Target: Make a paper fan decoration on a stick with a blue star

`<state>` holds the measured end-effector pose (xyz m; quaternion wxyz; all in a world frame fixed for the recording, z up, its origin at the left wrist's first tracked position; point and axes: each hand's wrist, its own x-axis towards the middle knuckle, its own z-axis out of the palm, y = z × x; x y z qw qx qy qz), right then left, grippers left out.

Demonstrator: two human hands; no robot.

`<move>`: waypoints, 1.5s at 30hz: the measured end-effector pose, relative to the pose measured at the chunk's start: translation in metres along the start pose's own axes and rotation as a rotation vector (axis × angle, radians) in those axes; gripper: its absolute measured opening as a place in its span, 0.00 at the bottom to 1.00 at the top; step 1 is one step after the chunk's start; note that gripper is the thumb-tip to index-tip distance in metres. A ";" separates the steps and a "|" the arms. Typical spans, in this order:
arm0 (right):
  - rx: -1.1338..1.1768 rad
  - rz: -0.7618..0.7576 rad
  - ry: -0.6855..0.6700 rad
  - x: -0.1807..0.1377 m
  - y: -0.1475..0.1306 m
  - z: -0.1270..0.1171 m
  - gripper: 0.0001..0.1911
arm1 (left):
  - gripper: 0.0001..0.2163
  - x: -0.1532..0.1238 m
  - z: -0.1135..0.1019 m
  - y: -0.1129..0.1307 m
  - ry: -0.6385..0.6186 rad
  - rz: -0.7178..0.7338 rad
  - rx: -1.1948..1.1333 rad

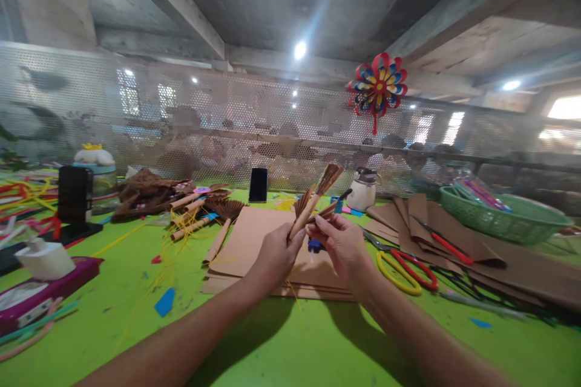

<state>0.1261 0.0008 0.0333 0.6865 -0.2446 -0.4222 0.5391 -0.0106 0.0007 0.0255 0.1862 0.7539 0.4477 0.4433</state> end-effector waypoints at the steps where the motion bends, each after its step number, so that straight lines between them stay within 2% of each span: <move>1: 0.002 0.001 0.004 0.000 0.000 0.000 0.09 | 0.15 0.000 0.000 0.000 0.002 0.004 0.011; 10: 0.015 0.002 0.026 -0.001 0.000 0.003 0.09 | 0.15 -0.001 -0.002 0.001 0.017 0.048 0.058; 29: 0.065 0.027 0.025 0.000 0.001 0.003 0.10 | 0.14 0.000 -0.001 0.002 0.025 0.014 0.048; 38: 0.082 0.036 -0.027 0.000 -0.001 0.001 0.08 | 0.10 -0.001 -0.008 0.007 -0.008 0.000 -0.053; 45: 0.072 0.038 -0.038 -0.002 -0.008 0.002 0.08 | 0.18 0.000 -0.009 0.008 -0.073 -0.004 -0.244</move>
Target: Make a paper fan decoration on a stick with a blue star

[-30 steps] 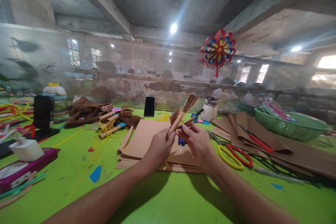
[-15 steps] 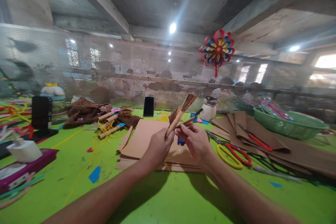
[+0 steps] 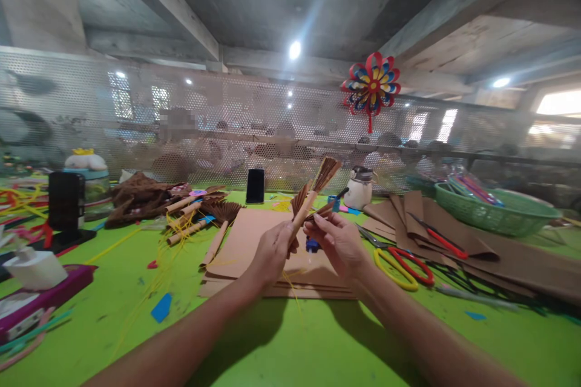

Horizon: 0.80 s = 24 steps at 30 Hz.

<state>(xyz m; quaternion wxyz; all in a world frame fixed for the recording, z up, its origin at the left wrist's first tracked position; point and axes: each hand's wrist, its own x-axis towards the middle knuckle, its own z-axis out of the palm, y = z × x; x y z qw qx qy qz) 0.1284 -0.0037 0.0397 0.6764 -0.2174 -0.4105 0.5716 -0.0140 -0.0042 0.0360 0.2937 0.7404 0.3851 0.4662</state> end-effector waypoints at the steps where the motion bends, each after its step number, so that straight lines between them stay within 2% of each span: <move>1: 0.004 0.001 -0.003 0.000 -0.001 0.000 0.08 | 0.18 0.000 0.000 0.001 -0.005 -0.010 -0.031; 8: 0.010 0.022 -0.030 0.000 -0.005 0.000 0.08 | 0.17 0.002 0.002 0.000 -0.006 -0.077 -0.215; 12: 0.002 0.032 -0.029 -0.001 -0.004 0.000 0.08 | 0.19 0.000 0.003 -0.001 0.050 -0.021 -0.035; 17: -0.003 0.048 -0.003 0.001 -0.002 -0.001 0.09 | 0.13 -0.002 0.003 0.001 0.083 0.082 0.251; 24: -0.032 0.058 0.051 0.001 -0.001 -0.001 0.09 | 0.12 -0.004 0.002 0.005 0.091 0.131 0.386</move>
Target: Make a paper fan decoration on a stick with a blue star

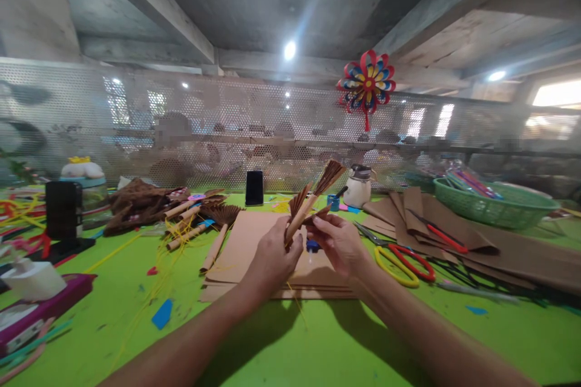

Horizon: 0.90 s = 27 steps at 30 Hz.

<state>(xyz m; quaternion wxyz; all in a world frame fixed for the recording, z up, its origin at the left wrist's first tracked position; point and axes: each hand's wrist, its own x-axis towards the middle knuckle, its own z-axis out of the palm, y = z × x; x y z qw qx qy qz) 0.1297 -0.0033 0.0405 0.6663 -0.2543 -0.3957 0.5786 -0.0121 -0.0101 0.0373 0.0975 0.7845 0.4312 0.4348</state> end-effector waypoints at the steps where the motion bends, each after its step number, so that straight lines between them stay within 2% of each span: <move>1: 0.002 -0.003 0.003 0.000 0.000 0.000 0.09 | 0.12 0.000 -0.001 0.001 -0.008 0.000 0.012; 7: 0.011 -0.033 0.010 -0.001 0.002 0.002 0.09 | 0.11 -0.001 -0.002 0.003 0.020 0.029 0.076; 18: -0.150 -0.064 0.055 -0.002 0.006 0.000 0.10 | 0.10 0.000 -0.005 0.000 0.029 0.064 0.308; 27: -0.212 -0.117 0.032 -0.001 0.010 -0.001 0.11 | 0.12 0.000 -0.005 0.000 0.013 0.066 0.322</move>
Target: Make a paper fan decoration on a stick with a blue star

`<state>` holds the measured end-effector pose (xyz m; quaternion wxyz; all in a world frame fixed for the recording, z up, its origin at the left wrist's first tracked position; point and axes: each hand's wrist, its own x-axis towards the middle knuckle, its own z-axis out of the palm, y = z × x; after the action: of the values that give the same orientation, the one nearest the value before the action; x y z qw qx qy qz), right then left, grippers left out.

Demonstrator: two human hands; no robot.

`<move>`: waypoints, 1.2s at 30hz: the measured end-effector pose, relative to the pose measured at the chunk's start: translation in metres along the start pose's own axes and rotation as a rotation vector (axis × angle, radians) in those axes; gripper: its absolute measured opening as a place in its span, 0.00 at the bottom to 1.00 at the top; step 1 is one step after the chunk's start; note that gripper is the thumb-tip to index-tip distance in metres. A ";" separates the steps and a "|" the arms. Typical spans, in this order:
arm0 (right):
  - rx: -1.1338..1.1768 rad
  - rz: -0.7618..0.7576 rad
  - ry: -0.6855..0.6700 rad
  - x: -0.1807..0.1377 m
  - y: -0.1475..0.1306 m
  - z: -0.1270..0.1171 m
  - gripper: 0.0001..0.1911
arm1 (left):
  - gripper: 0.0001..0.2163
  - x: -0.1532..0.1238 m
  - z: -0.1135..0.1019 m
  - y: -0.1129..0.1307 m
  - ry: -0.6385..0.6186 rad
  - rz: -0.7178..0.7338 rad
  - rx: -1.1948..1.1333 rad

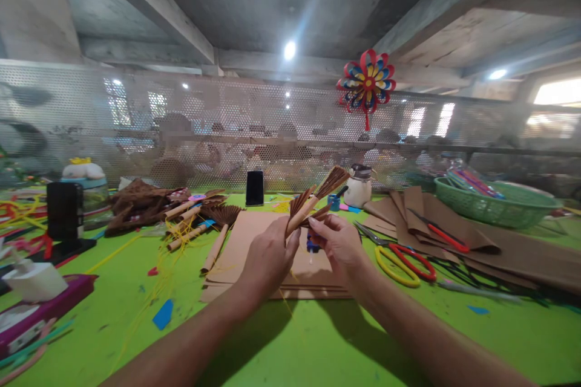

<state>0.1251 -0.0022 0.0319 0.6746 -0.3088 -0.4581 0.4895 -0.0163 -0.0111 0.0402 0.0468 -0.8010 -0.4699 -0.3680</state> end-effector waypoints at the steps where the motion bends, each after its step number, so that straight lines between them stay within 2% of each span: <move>1: -0.010 -0.002 -0.001 0.000 0.000 0.000 0.11 | 0.12 0.000 0.000 -0.001 -0.003 0.001 -0.002; 14: -0.055 -0.023 -0.018 -0.002 0.000 0.003 0.12 | 0.12 0.003 0.003 -0.005 -0.044 -0.025 0.086; 22: -0.039 -0.055 -0.051 -0.012 -0.005 0.011 0.16 | 0.11 0.002 0.001 -0.005 -0.028 -0.050 -0.043; 27: 0.005 -0.076 0.051 -0.011 -0.008 0.008 0.22 | 0.11 0.003 -0.001 -0.006 0.032 -0.076 -0.111; 31: -0.052 -0.029 0.124 -0.003 0.003 0.000 0.26 | 0.12 0.004 -0.002 -0.007 0.075 -0.129 -0.211; 36: -0.209 0.012 0.035 -0.003 0.025 0.000 0.25 | 0.12 0.004 -0.002 -0.012 0.124 -0.172 -0.295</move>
<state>0.1153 0.0035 0.0095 0.6437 -0.3885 -0.4930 0.4377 -0.0257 -0.0023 0.0414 -0.0740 -0.7320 -0.4737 -0.4840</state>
